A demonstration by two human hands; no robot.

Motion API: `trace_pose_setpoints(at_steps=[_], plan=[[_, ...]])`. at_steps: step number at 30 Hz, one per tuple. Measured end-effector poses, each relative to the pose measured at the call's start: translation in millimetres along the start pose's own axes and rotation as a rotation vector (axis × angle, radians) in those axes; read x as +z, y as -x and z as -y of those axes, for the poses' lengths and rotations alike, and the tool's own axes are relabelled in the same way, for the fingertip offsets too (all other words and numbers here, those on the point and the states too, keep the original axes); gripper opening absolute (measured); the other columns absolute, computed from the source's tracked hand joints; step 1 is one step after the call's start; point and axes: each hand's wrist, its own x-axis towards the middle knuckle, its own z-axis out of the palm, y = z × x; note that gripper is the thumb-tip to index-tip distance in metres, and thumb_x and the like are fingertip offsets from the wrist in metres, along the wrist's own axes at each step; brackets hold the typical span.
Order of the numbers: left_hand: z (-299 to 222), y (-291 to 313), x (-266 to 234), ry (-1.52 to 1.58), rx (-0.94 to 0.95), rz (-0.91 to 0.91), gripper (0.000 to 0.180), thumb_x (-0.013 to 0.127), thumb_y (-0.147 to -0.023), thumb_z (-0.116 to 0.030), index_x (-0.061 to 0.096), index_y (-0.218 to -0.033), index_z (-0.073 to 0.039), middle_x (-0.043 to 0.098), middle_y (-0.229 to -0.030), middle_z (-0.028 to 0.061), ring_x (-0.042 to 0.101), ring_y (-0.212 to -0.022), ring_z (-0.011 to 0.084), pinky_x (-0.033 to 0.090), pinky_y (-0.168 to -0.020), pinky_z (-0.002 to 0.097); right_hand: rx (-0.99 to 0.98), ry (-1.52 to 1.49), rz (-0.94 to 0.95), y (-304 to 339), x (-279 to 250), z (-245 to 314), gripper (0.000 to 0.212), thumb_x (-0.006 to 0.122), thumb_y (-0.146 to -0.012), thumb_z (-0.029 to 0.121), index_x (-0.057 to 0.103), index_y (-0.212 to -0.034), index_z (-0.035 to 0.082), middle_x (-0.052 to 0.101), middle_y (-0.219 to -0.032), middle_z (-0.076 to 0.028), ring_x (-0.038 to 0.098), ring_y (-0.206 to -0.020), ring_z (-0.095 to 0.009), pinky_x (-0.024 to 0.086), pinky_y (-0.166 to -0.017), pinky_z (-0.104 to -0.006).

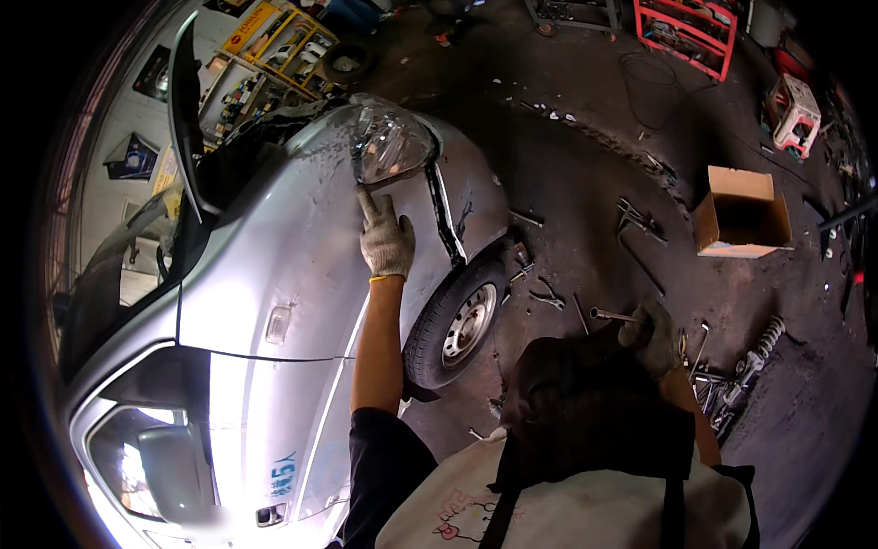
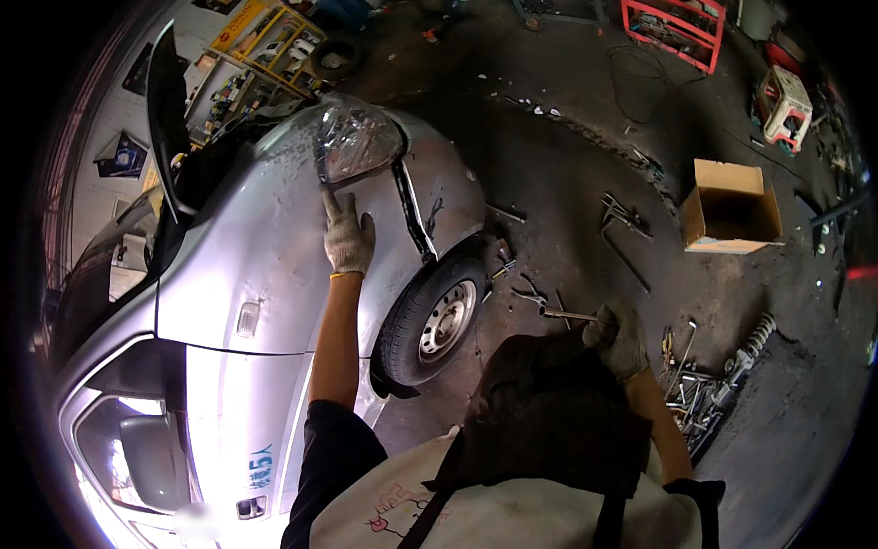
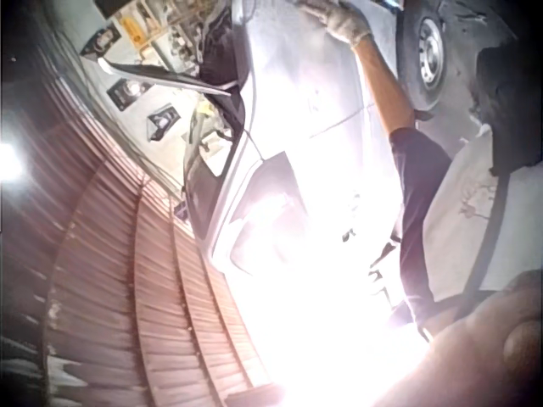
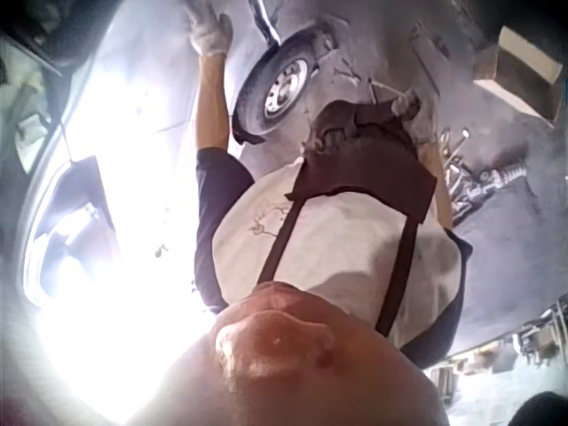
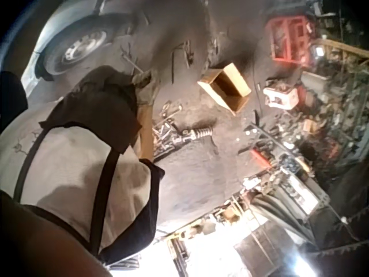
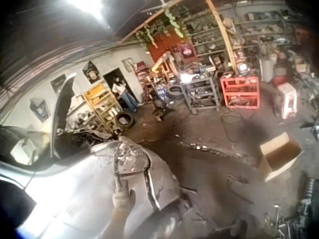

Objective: The person removes the front bumper cover and headlight assembly from a silver car using a ratchet and socket. They then move to the driver's side door and use a wrench to loosen bolts on the door hinge.

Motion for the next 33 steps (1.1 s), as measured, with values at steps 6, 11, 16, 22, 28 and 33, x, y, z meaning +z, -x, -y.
trace_pose_setpoints(at_steps=[6, 11, 16, 22, 28, 33], plan=[[-13, -19, 35, -0.453, 0.424, 0.219, 0.048, 0.064, -0.090, -0.027, 0.059, -0.132, -0.005, 0.046, -0.154, 0.0155, 0.037, -0.146, 0.0310, 0.023, -0.122, 0.0531, 0.094, -0.041, -0.152, -7, -6, 11, 0.044, 0.059, -0.101, 0.033, 0.041, -0.065, 0.016, 0.027, -0.056, 0.003, 0.033, -0.047, -0.014, 0.034, -0.051, -0.0322], [5, -79, 41, -0.777, 0.742, 0.448, 0.052, 0.046, -0.099, -0.032, 0.050, -0.147, -0.013, 0.033, -0.164, 0.0102, 0.024, -0.154, 0.0256, 0.012, -0.127, 0.0500, 0.081, -0.047, -0.113, -24, -41, 16, 0.042, 0.056, -0.102, 0.031, 0.041, -0.066, 0.016, 0.030, -0.054, 0.003, 0.034, -0.045, -0.014, 0.037, -0.049, -0.0328], [33, -140, 23, -1.778, 1.281, -0.008, 0.056, 0.034, -0.104, -0.050, 0.040, -0.155, -0.027, 0.029, -0.167, 0.0009, 0.021, -0.154, 0.0230, 0.011, -0.124, 0.0547, 0.128, -0.093, -0.162, -61, -81, 7, 0.041, 0.052, -0.104, 0.032, 0.042, -0.068, 0.017, 0.034, -0.052, 0.004, 0.036, -0.044, -0.012, 0.037, -0.049, -0.0315], [-20, -175, 22, -0.888, 1.065, 0.259, 0.077, 0.065, -0.082, -0.067, 0.051, -0.146, -0.027, 0.046, -0.153, 0.0030, 0.041, -0.140, 0.0372, 0.031, -0.112, 0.0650, 0.129, -0.206, -0.179, -80, -112, -33, 0.041, 0.050, -0.106, 0.030, 0.041, -0.068, 0.018, 0.028, -0.053, 0.006, 0.029, -0.046, -0.009, 0.034, -0.051, -0.0292], [-25, -171, 43, -0.938, 1.100, 0.214, 0.077, 0.058, -0.086, -0.071, 0.048, -0.149, -0.028, 0.044, -0.157, 0.0046, 0.043, -0.139, 0.0373, 0.031, -0.110, 0.0637, 0.131, -0.126, -0.339, -48, -202, -129, 0.023, 0.060, -0.101, 0.018, 0.059, -0.119, 0.004, 0.059, -0.094, -0.004, 0.059, -0.082, -0.015, 0.052, -0.071, -0.0283], [-29, -167, 54, -1.026, 1.139, 0.063, 0.068, 0.063, -0.087, -0.066, 0.055, -0.142, -0.027, 0.053, -0.146, 0.0027, 0.052, -0.131, 0.0294, 0.042, -0.103, 0.0528, -0.146, 0.657, -0.200, -45, -195, -126, 0.024, 0.060, -0.099, 0.020, 0.046, -0.113, 0.006, 0.049, -0.100, -0.009, 0.050, -0.090, -0.020, 0.048, -0.076, -0.0308]])
